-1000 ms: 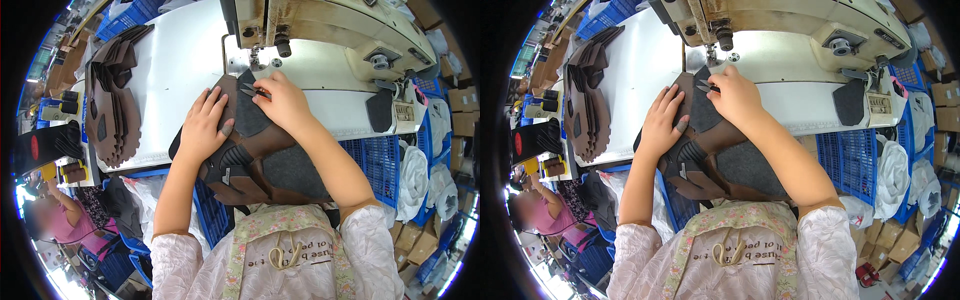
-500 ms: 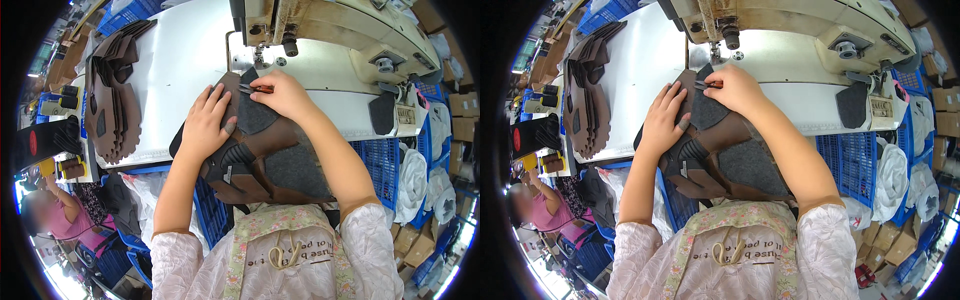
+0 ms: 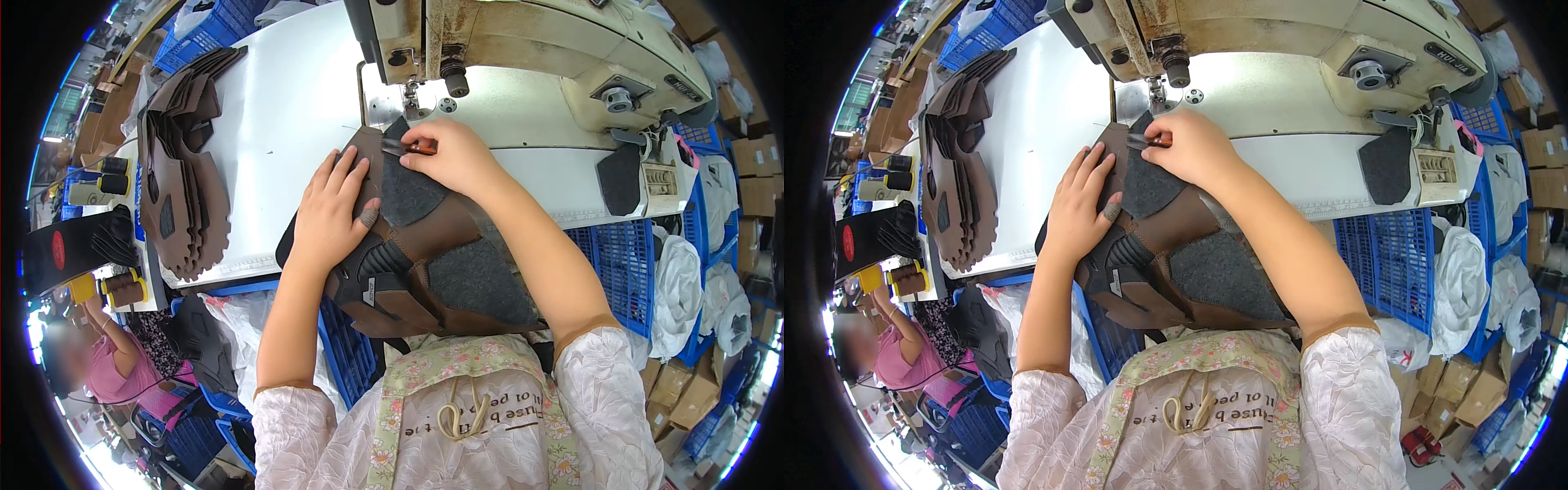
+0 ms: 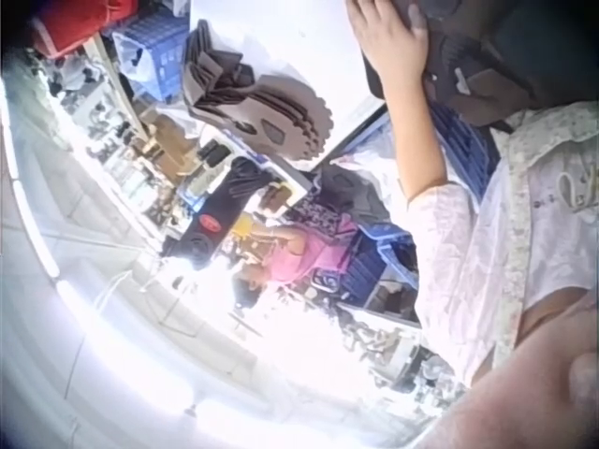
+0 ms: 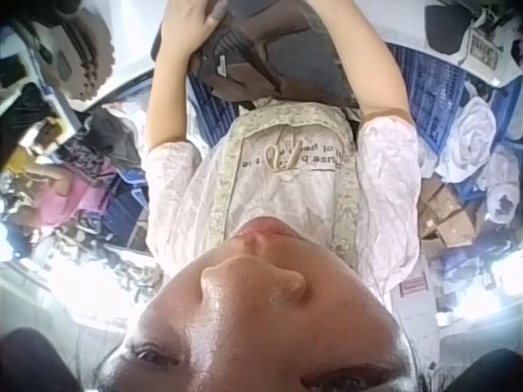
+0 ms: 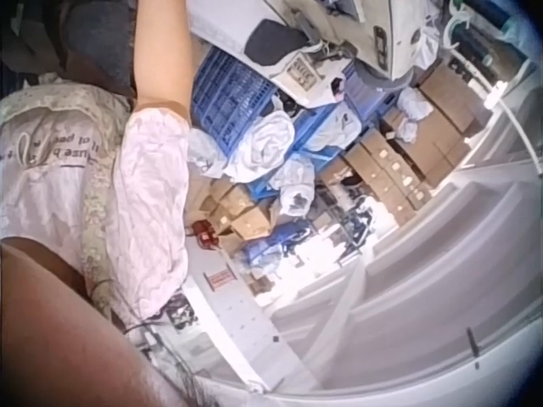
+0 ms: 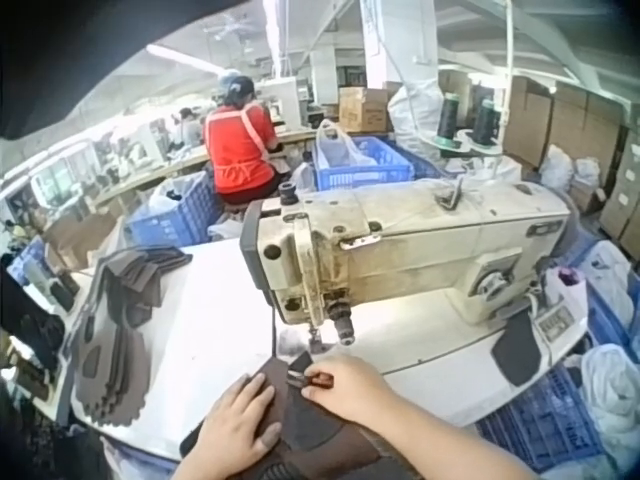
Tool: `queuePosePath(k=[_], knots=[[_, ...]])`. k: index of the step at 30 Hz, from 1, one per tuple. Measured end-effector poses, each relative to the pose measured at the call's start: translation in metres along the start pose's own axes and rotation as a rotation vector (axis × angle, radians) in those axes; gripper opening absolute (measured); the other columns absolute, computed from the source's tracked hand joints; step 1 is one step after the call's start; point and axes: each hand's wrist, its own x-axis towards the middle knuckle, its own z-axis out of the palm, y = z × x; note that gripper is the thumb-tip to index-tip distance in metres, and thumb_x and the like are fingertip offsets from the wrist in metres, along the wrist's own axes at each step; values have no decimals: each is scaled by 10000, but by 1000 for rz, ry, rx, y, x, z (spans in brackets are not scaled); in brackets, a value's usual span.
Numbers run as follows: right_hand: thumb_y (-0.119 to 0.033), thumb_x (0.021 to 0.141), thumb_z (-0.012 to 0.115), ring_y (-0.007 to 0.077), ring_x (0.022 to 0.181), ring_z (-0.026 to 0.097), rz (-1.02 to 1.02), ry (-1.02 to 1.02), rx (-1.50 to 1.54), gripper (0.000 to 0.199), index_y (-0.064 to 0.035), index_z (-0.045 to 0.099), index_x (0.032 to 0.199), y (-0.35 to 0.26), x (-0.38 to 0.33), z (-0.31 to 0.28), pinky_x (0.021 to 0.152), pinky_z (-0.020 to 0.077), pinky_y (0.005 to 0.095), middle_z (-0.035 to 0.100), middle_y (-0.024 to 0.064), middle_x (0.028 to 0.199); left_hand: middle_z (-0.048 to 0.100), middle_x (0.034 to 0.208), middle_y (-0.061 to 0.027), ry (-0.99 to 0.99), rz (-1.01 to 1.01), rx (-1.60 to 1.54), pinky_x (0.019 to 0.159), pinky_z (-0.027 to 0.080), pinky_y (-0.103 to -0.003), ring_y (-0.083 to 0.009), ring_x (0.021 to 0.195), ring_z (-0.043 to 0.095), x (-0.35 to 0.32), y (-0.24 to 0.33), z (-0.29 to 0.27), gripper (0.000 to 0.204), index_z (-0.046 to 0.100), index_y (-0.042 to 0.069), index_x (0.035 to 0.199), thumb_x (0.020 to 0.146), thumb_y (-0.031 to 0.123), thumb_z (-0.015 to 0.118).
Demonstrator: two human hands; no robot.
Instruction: The worker is using an industrial sewing machine to stitch together various leather or synthetic panels to form a shoe upper.
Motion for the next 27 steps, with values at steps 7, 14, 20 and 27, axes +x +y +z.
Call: queuePosePath(k=[7, 14, 20, 27], knots=[[-201, 833, 783, 173, 987, 647, 111, 138, 466, 470, 49, 619, 1195, 3, -31, 6, 875, 516, 308, 678, 125, 1071, 557, 1363, -159, 41, -3, -154, 1084, 386, -428, -359, 1322, 462, 9, -6, -5, 395, 604, 35, 1248, 891, 200, 641], [-185, 855, 763, 129, 975, 628, 20, 160, 670, 493, 82, 596, 1234, -32, -41, 22, 889, 497, 275, 678, 78, 1062, 663, 1120, -189, 114, -306, -691, 966, 448, -370, -327, 1101, 602, 63, -20, -8, 288, 639, -4, 1191, 965, 159, 565], [-136, 876, 728, 127, 994, 628, 9, 9, 731, 427, 71, 609, 1230, -36, -38, 27, 891, 498, 282, 688, 102, 1088, 652, 1071, -183, 70, -294, -674, 912, 464, -350, -294, 1003, 618, 84, -24, 14, 281, 668, -13, 1136, 984, 186, 541], [-111, 878, 720, 103, 944, 631, -46, 2, 758, 408, 56, 614, 1235, -35, -41, 50, 861, 504, 269, 699, 76, 1019, 590, 929, -136, 91, -293, -540, 774, 456, -344, -271, 848, 586, 55, -28, 9, 321, 666, -23, 873, 1006, 216, 497]])
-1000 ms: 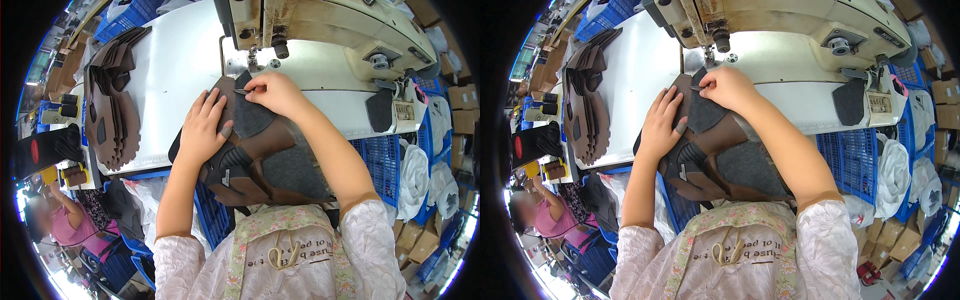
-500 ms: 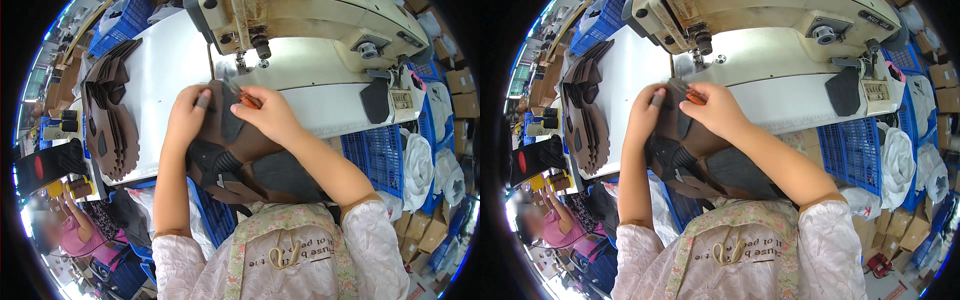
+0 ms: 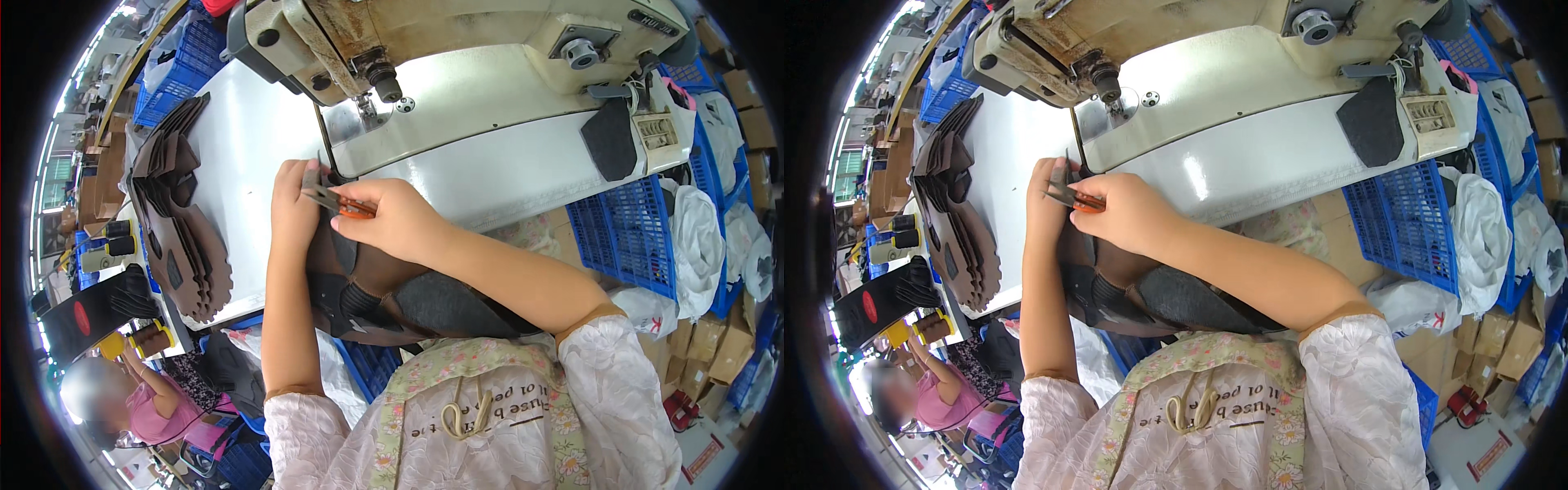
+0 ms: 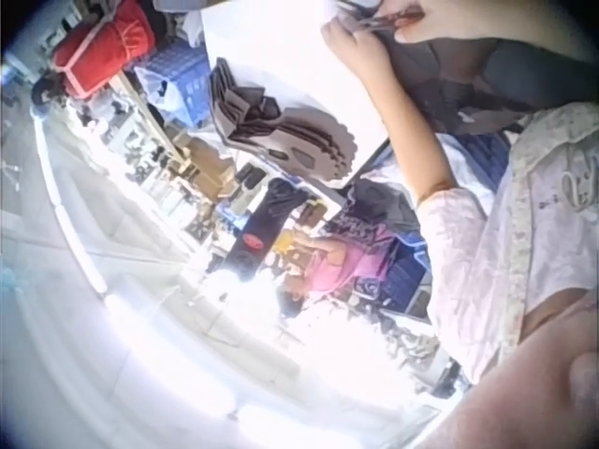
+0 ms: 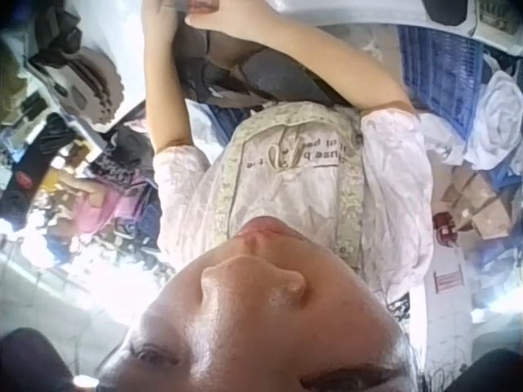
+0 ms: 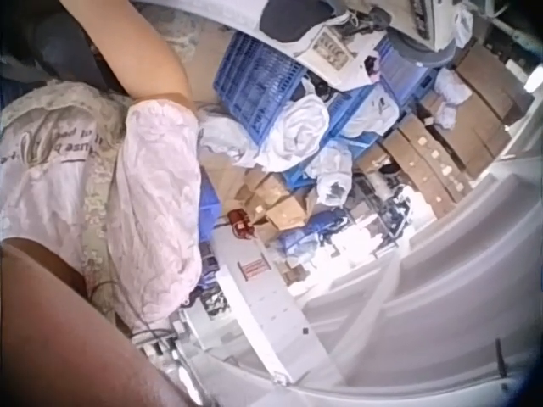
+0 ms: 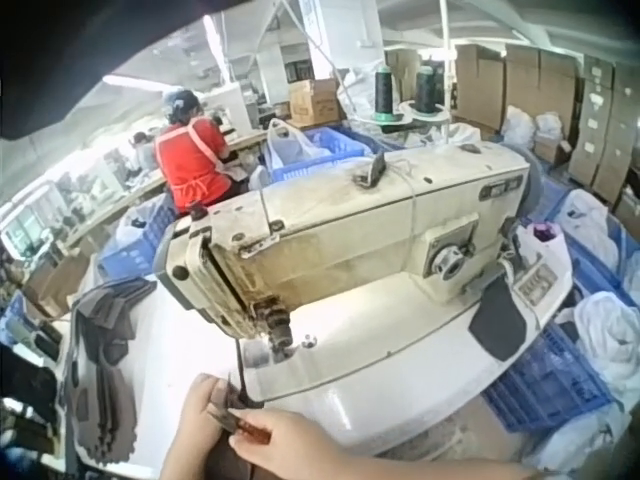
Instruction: The worker is using an industrial sewing machine to stitch together various leather or synthetic panels to form a shoe upper.
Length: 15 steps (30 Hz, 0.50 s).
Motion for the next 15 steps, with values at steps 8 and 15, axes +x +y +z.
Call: queuePosePath(k=[8, 15], knots=[[-164, 864, 755, 100, 840, 620, -55, -126, -149, 415, 31, 636, 1210, -12, 3, 7, 753, 501, 259, 682, 50, 937, 572, 880, -109, 118, -177, -169, 758, 443, -323, -211, 816, 552, -26, -8, -17, 307, 626, -22, 863, 1019, 197, 476], [-224, 877, 758, 44, 769, 566, -16, 92, -180, 443, 21, 642, 1226, -12, 10, -26, 654, 464, 204, 639, 4, 892, 581, 875, -84, 176, -36, -107, 764, 420, -309, -200, 809, 530, -33, -13, -22, 293, 613, -6, 876, 1019, 200, 462]])
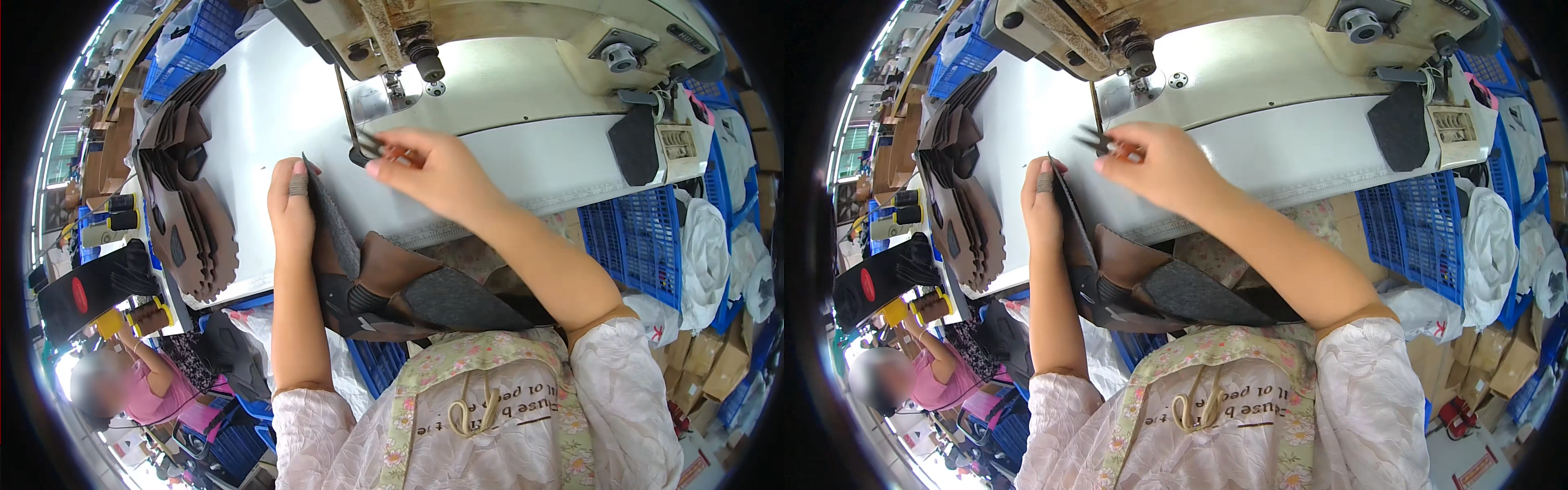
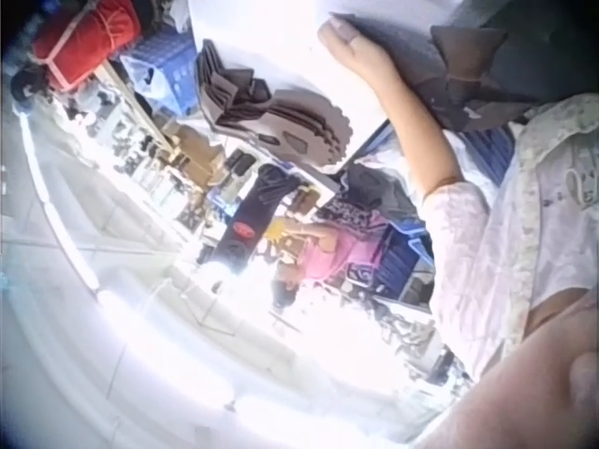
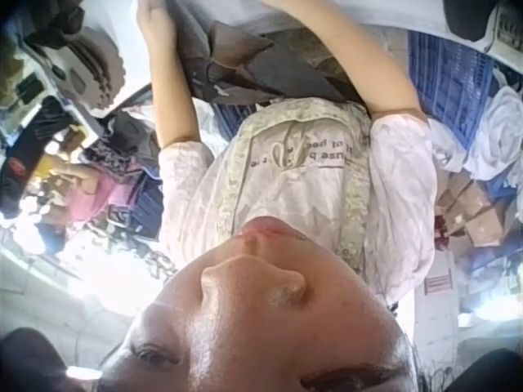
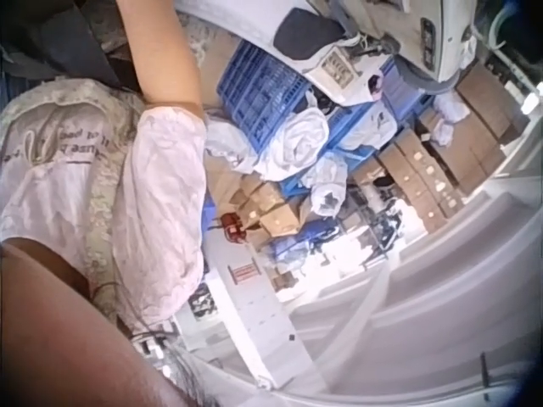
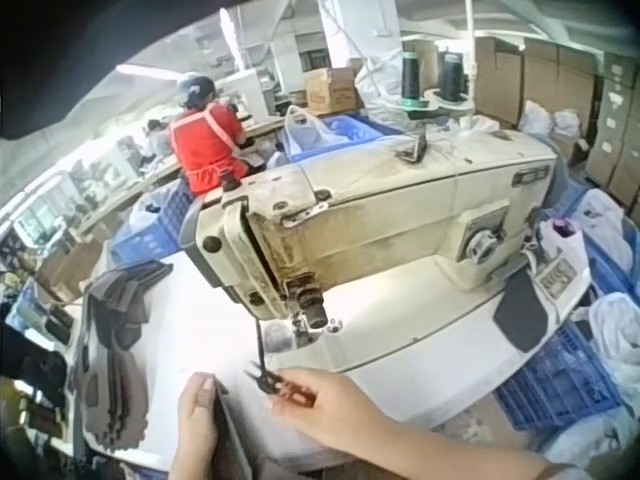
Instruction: The worker is using an industrial sewing machine to stitch together various leather or synthetic panels to form a shoe upper.
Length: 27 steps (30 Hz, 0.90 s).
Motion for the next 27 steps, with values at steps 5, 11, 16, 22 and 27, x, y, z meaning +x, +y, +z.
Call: queuePosePath(k=[5, 11, 16, 22, 27], knots=[[-201, 875, 747, 82, 766, 565, -52, 52, -65, 408, 43, 637, 1183, 3, 2, -10, 697, 478, 247, 639, 17, 867, 500, 839, -32, -4, -123, -533, 771, 365, -270, -160, 806, 464, -2, -7, -9, 329, 555, 38, 853, 1024, 299, 449], [-193, 872, 743, 106, 807, 600, -51, -95, -131, 401, 39, 634, 1181, -3, -2, 5, 740, 496, 257, 648, 40, 885, 495, 884, -47, -12, -28, -826, 808, 356, -303, -160, 862, 445, -4, -18, -11, 317, 517, 47, 878, 1023, 321, 450], [-206, 869, 748, 116, 820, 608, -52, -107, -94, 403, 36, 634, 1170, 1, -2, 7, 751, 503, 259, 650, 51, 886, 509, 858, -44, 17, -76, -823, 767, 384, -288, -156, 813, 455, -2, -12, -10, 359, 532, 40, 895, 1039, 353, 432], [-266, 817, 805, 131, 803, 591, -42, -96, -51, 398, 23, 601, 998, -10, 0, 12, 726, 488, 283, 644, 66, 856, 542, 848, -13, 122, -98, -98, 780, 404, -252, -106, 812, 456, -2, -2, 0, 292, 588, 7, 986, 1055, 263, 465], [-177, 780, 806, 148, 802, 571, -25, -235, -157, 370, -12, 555, 996, -1, 11, 24, 756, 474, 309, 631, 81, 894, 595, 897, -37, 8, -142, -181, 819, 425, -261, -114, 862, 506, -1, 7, 1, 302, 623, -1, 1053, 1050, 262, 474]])
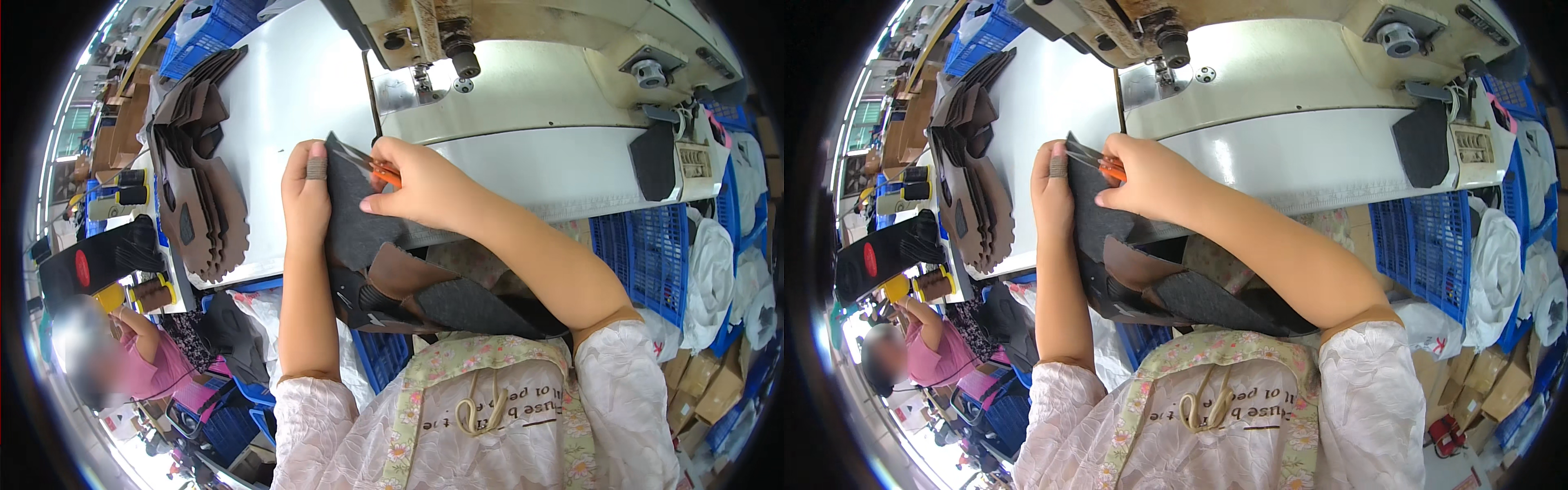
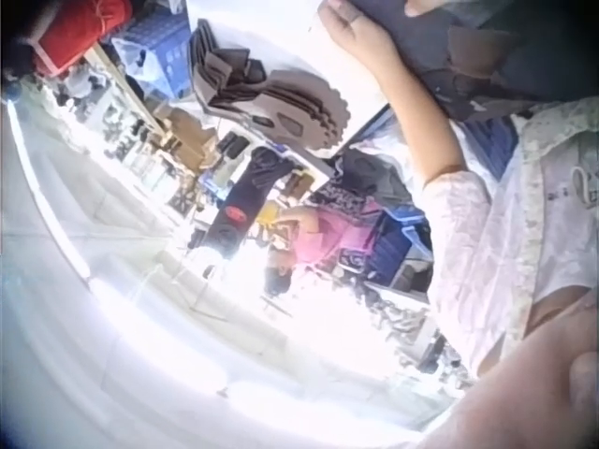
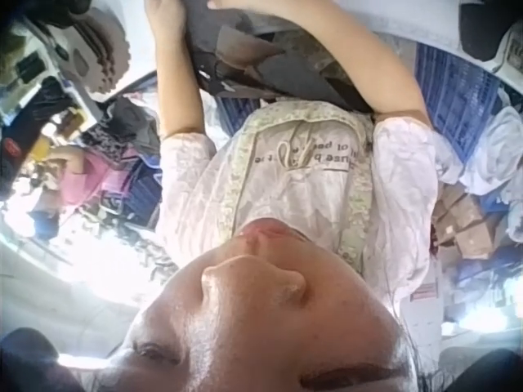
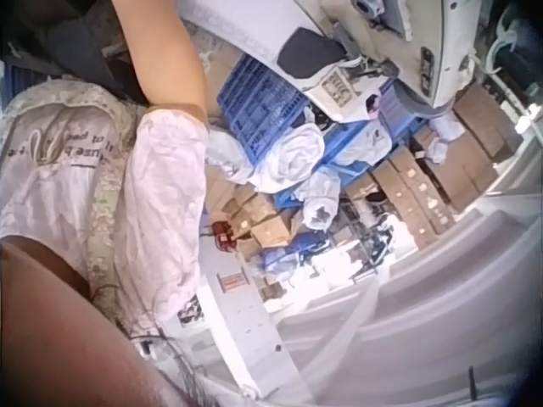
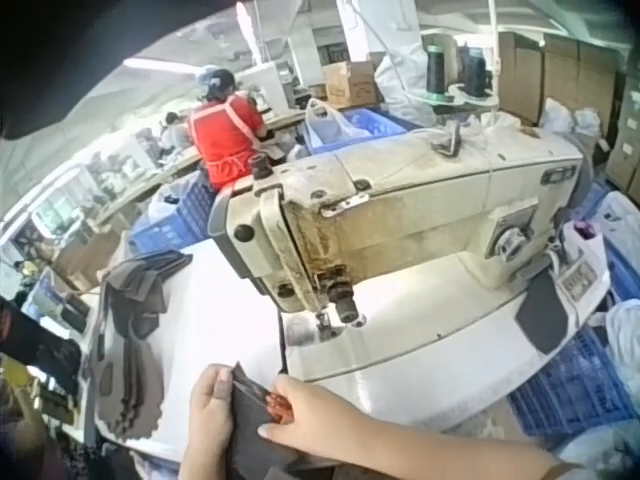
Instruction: The worker is using an industrial sewing machine to stitch together various leather or synthetic panels to form a shoe upper.
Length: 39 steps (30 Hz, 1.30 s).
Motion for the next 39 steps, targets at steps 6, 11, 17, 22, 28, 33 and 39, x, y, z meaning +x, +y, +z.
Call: queuePosePath(k=[6, 11, 17, 22, 28, 33, 39], knots=[[-69, 814, 628, 113, 815, 560, -86, 133, 88, 233, -11, 570, 1032, -3, -5, -19, 760, 473, 284, 615, 47, 906, 668, 1057, -87, -107, -49, -292, 953, 418, -290, -166, 1003, 582, 0, 4, -13, 409, 629, -33, 1155, 1048, 272, 378], [-60, 798, 602, 138, 841, 590, 32, 1, -89, 228, -4, 584, 1018, 2, -32, -59, 766, 476, 293, 639, 66, 899, 656, 1099, -97, -185, -108, -377, 967, 413, -285, -172, 1031, 575, -3, 6, -18, 353, 624, -26, 1148, 906, 114, 409], [-124, 760, 661, 328, 903, 647, 77, 243, -767, 207, -78, 634, 960, 15, -55, -87, 765, 521, 394, 654, 105, 948, 611, 1247, -97, -279, -107, -254, 1032, 387, -294, -173, 1201, 541, -6, 9, -18, 541, 565, -10, 1224, 699, -48, 439], [-151, 758, 691, 322, 856, 642, -168, 390, -784, 173, -70, 611, 888, -6, -46, -54, 730, 519, 419, 635, 99, 939, 589, 1275, -103, -303, -173, -240, 1036, 398, -300, -196, 1225, 547, -6, 8, -15, 629, 523, -8, 1268, 654, -118, 438], [-429, 825, 748, 295, 733, 658, -17, 122, -350, 453, 6, 636, 881, -13, 5, 3, 674, 511, 389, 671, 161, 784, 540, 1304, -169, -270, -66, -481, 1041, 426, -347, -285, 1232, 574, -5, -4, -13, 686, 471, -30, 1307, 636, -157, 407], [-362, 847, 729, 274, 633, 609, -131, 132, -411, 374, -4, 619, 844, 6, 25, 18, 614, 481, 385, 611, 140, 685, 537, 1322, -203, -274, -73, -523, 1058, 453, -370, -300, 1246, 552, -5, -4, -8, 732, 458, -38, 1316, 589, -104, 401], [-189, 862, 662, 334, 673, 639, -183, 194, -405, 175, -22, 630, 905, -33, -7, -6, 617, 489, 426, 633, 160, 714, 560, 1297, -170, -265, -70, -470, 1024, 429, -334, -265, 1176, 585, -17, -2, -13, 700, 482, -27, 1299, 610, -106, 388]])
